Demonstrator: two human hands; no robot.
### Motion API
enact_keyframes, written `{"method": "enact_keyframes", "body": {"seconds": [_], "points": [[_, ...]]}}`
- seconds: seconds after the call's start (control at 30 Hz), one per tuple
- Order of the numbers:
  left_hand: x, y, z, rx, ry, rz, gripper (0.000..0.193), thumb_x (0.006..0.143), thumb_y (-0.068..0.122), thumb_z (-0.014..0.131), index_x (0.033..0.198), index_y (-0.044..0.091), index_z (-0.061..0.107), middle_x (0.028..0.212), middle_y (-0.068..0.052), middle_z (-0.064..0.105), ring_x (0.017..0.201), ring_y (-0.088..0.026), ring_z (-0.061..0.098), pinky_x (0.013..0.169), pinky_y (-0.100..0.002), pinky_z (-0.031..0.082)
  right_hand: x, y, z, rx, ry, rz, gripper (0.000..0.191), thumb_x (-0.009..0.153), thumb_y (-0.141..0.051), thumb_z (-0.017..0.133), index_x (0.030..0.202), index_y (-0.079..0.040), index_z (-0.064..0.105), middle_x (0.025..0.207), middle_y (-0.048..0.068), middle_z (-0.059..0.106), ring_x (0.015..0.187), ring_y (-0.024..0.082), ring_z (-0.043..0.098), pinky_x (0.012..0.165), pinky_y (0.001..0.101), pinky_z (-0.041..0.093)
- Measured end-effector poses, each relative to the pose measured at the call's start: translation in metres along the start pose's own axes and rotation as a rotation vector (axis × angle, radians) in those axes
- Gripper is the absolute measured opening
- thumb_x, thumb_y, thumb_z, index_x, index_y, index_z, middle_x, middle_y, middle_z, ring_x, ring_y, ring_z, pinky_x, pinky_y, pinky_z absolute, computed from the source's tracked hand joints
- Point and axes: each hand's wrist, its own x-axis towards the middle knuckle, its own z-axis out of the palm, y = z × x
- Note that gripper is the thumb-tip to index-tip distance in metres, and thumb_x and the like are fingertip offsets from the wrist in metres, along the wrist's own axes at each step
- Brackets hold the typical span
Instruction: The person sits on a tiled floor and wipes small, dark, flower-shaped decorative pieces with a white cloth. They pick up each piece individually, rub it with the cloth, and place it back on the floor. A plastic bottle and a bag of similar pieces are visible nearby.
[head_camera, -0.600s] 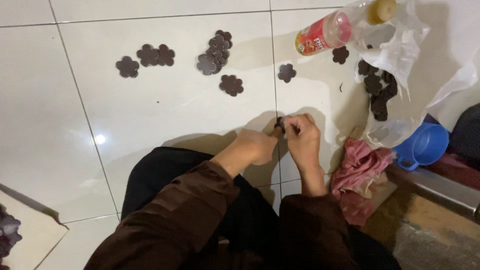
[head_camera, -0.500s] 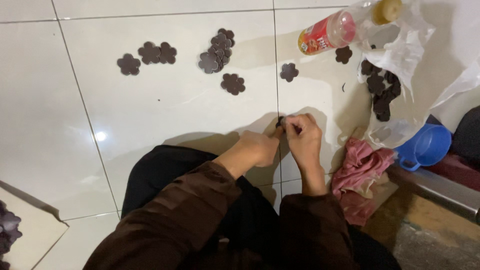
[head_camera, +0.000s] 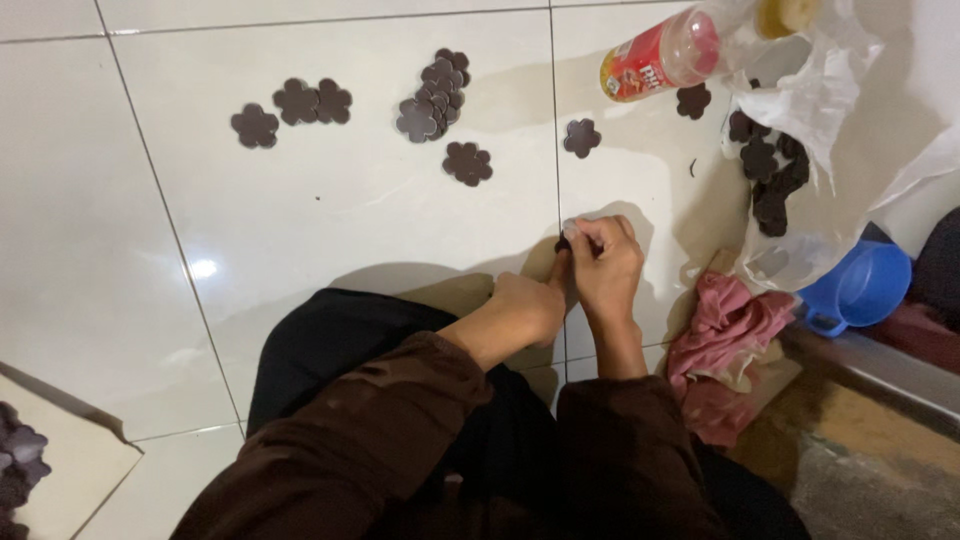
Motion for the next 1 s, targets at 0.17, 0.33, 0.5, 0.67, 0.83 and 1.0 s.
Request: {"method": "enact_keyframes", "body": {"seconds": [0.17, 0.33, 0.5, 0.67, 0.83, 1.0], "points": [[0.004, -0.001, -0.001, 0.039, -0.006, 0.054, 0.104, 0.085, 0.010, 0.067, 0.158, -0.007, -0.005, 0.111, -0.017, 0.074, 0.095, -0.032, 0.073, 0.090, -0.050, 0.051, -0.004, 0.000, -0.002, -0.003, -0.080, -0.006, 0.005, 0.089, -0.004, 0.077, 0.092, -0.001, 0.074, 0.085, 0.011, 0.068, 0.073, 0.022, 0.063, 0.066, 0.0313, 0.051], [-0.008, 0.000, -0.007, 0.000, -0.036, 0.026, 0.111, 0.086, 0.008, 0.065, 0.160, -0.006, -0.017, 0.107, -0.018, 0.076, 0.092, -0.032, 0.073, 0.091, -0.046, 0.050, 0.003, -0.004, 0.006, -0.015, 0.021, 0.029, 0.008, 0.090, -0.004, 0.077, 0.094, 0.001, 0.072, 0.087, 0.012, 0.066, 0.071, 0.020, 0.064, 0.065, 0.0318, 0.051], [-0.012, -0.003, -0.011, -0.010, 0.030, 0.078, 0.101, 0.089, 0.008, 0.059, 0.160, -0.009, -0.011, 0.103, -0.016, 0.076, 0.089, -0.030, 0.076, 0.082, -0.045, 0.056, 0.001, -0.002, -0.001, 0.013, -0.099, -0.010, 0.006, 0.091, -0.003, 0.075, 0.095, 0.000, 0.071, 0.090, 0.012, 0.067, 0.072, 0.021, 0.065, 0.065, 0.0323, 0.053], [-0.017, 0.001, -0.013, -0.018, 0.009, 0.049, 0.109, 0.086, 0.007, 0.064, 0.160, -0.007, -0.015, 0.101, -0.015, 0.076, 0.091, -0.033, 0.072, 0.086, -0.047, 0.049, 0.005, 0.005, 0.008, -0.048, 0.033, -0.016, 0.009, 0.091, -0.002, 0.077, 0.093, 0.002, 0.069, 0.090, 0.014, 0.067, 0.073, 0.021, 0.064, 0.067, 0.0319, 0.052], [-0.027, -0.003, -0.024, -0.083, 0.009, 0.016, 0.106, 0.087, 0.007, 0.062, 0.162, 0.001, -0.013, 0.099, -0.016, 0.076, 0.090, -0.033, 0.074, 0.084, -0.045, 0.054, 0.009, 0.011, -0.004, 0.054, -0.009, 0.006, 0.011, 0.091, -0.005, 0.078, 0.097, 0.002, 0.071, 0.090, 0.011, 0.070, 0.073, 0.017, 0.065, 0.066, 0.0283, 0.053], [-0.029, -0.004, -0.025, -0.087, 0.032, 0.055, 0.106, 0.091, 0.019, 0.064, 0.161, -0.002, -0.012, 0.101, -0.014, 0.075, 0.091, -0.032, 0.072, 0.085, -0.046, 0.054, 0.001, 0.009, -0.007, 0.043, -0.035, 0.014, 0.009, 0.091, -0.003, 0.078, 0.094, 0.001, 0.071, 0.088, 0.009, 0.069, 0.071, 0.015, 0.064, 0.065, 0.0277, 0.052]]}}
